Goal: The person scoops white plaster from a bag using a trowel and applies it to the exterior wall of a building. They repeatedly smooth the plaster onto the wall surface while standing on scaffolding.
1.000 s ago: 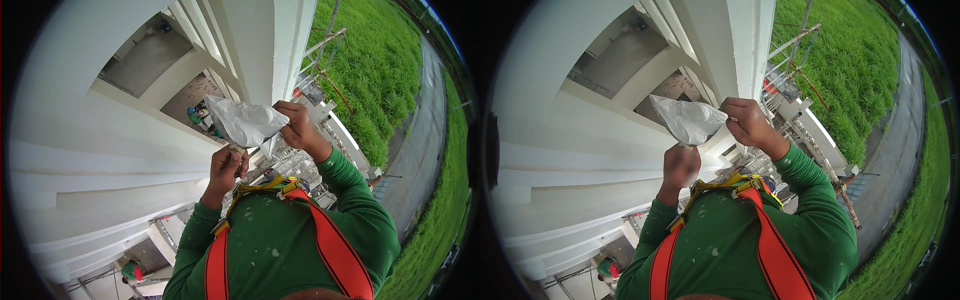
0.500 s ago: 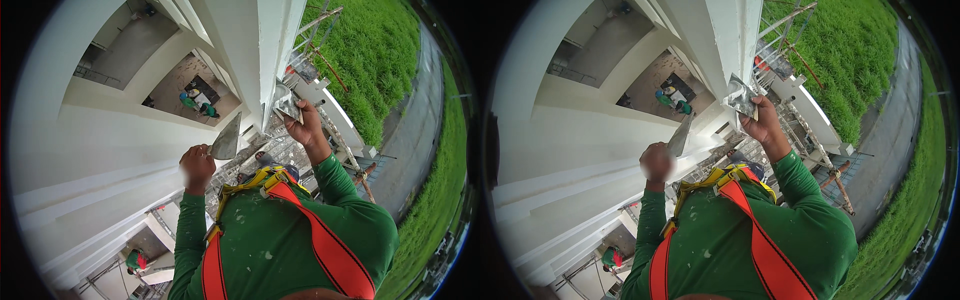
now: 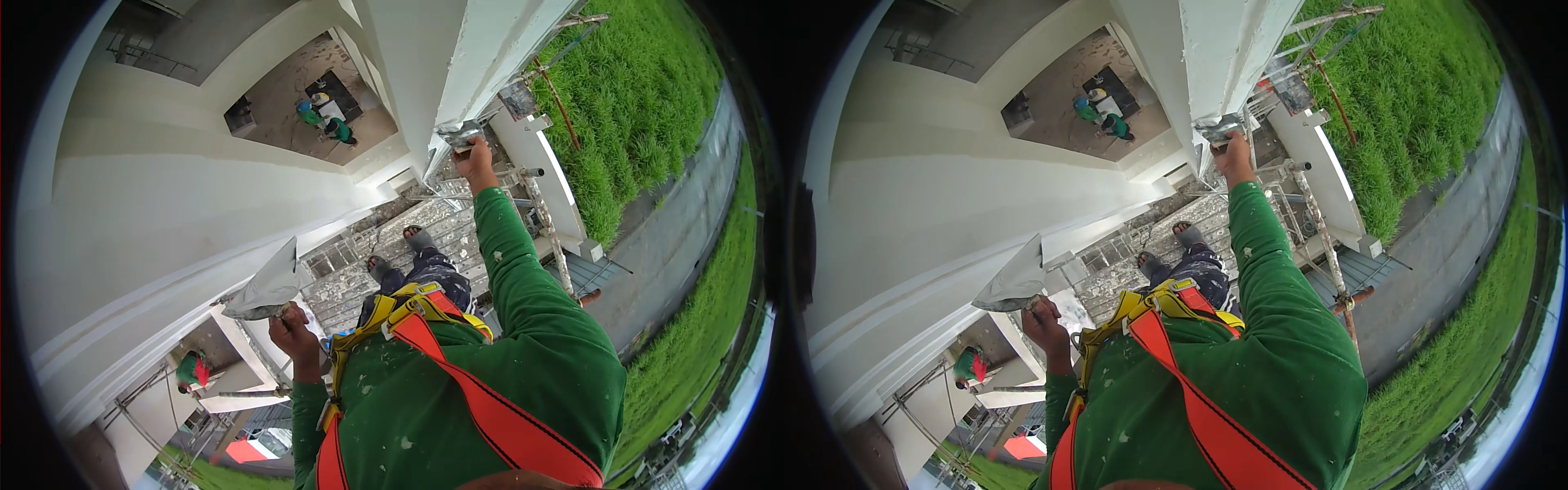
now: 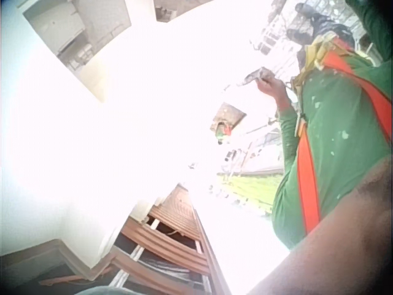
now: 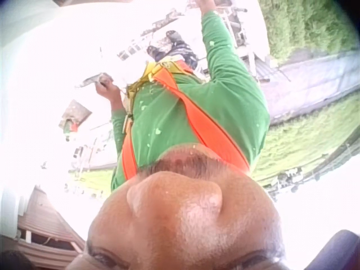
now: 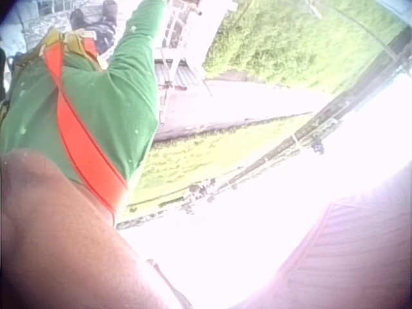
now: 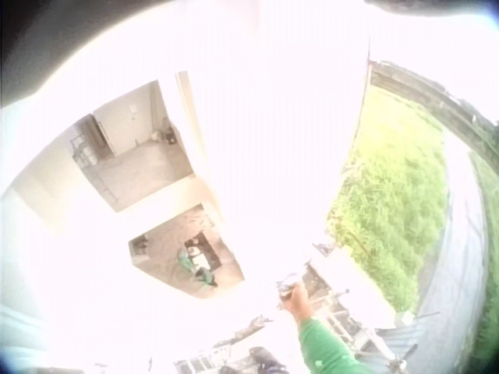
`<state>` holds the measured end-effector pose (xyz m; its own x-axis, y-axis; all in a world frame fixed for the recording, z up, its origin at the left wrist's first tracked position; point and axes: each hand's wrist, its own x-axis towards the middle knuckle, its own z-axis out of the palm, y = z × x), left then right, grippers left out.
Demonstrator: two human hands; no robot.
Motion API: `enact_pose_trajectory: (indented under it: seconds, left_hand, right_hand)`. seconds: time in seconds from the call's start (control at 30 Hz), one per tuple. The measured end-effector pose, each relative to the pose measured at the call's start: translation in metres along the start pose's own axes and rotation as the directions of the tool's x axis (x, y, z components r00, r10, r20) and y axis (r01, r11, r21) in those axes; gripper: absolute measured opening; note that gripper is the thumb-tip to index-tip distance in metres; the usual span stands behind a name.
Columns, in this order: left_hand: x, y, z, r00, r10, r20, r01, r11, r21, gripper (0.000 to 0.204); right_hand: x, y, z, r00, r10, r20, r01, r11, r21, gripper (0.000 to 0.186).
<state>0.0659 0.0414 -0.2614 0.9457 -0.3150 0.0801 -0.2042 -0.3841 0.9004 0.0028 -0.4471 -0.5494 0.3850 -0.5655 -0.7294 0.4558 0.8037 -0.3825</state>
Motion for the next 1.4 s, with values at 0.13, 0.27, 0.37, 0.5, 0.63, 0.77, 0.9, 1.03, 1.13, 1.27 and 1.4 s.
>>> enact_pose_trajectory:
  seconds: [0.13,0.27,0.37,0.5,0.63,0.77,0.9,1.03,1.13,1.27,1.4]
  left_hand:
    - [-0.013,0.007,0.002,0.997,-0.047,-0.065,0.047,0.999,0.000,0.033]
    - [-0.017,0.001,0.000,0.998,-0.010,-0.060,0.008,0.999,-0.034,0.033]
    - [-0.021,0.002,0.007,0.991,-0.046,-0.123,0.035,0.995,-0.091,0.033]
    - [-0.023,-0.014,0.004,0.990,-0.023,-0.137,0.002,0.988,-0.155,0.034]
    - [-0.020,-0.020,0.004,0.990,-0.019,-0.140,-0.004,0.987,-0.161,0.031]
    - [-0.014,-0.030,0.001,0.991,0.010,-0.135,-0.035,0.982,-0.184,0.027]
    - [-0.014,-0.048,-0.003,0.986,0.035,-0.160,-0.070,0.972,-0.223,0.026]
    - [-0.020,-0.056,-0.007,0.990,0.006,-0.141,-0.040,0.969,-0.243,0.033]
    - [-0.022,-0.052,-0.011,0.987,-0.018,-0.160,-0.029,0.958,-0.286,0.029]
    - [-0.028,-0.060,-0.018,0.991,-0.037,-0.127,0.009,0.977,-0.215,0.032]
    - [-0.041,-0.061,-0.029,0.988,-0.065,-0.139,0.043,0.987,-0.155,0.033]
  right_hand:
    - [-0.015,-0.017,0.040,0.990,0.022,0.141,-0.017,0.999,-0.038,0.048]
    - [-0.015,-0.030,0.055,0.989,0.054,0.137,-0.045,0.996,-0.074,0.052]
    - [-0.036,-0.041,0.076,0.988,0.057,0.143,-0.041,0.992,-0.115,0.051]
    - [-0.091,-0.061,0.117,0.989,-0.021,0.147,0.043,0.989,-0.142,0.042]
    - [-0.144,-0.083,0.162,0.978,-0.067,0.198,0.103,0.979,-0.176,0.038]
    - [-0.213,-0.111,0.210,0.966,-0.107,0.237,0.162,0.960,-0.228,0.038]
    - [-0.262,-0.147,0.260,0.928,-0.163,0.335,0.272,0.910,-0.312,0.048]
    - [-0.334,-0.170,0.303,0.846,-0.231,0.481,0.419,0.846,-0.331,0.048]
    - [-0.336,-0.193,0.289,0.715,-0.283,0.639,0.539,0.805,-0.247,0.038]
    - [-0.326,-0.171,0.229,0.723,-0.449,0.525,0.563,0.823,-0.073,0.035]
    - [-0.233,-0.113,0.118,0.906,-0.288,0.311,0.317,0.947,-0.048,0.036]
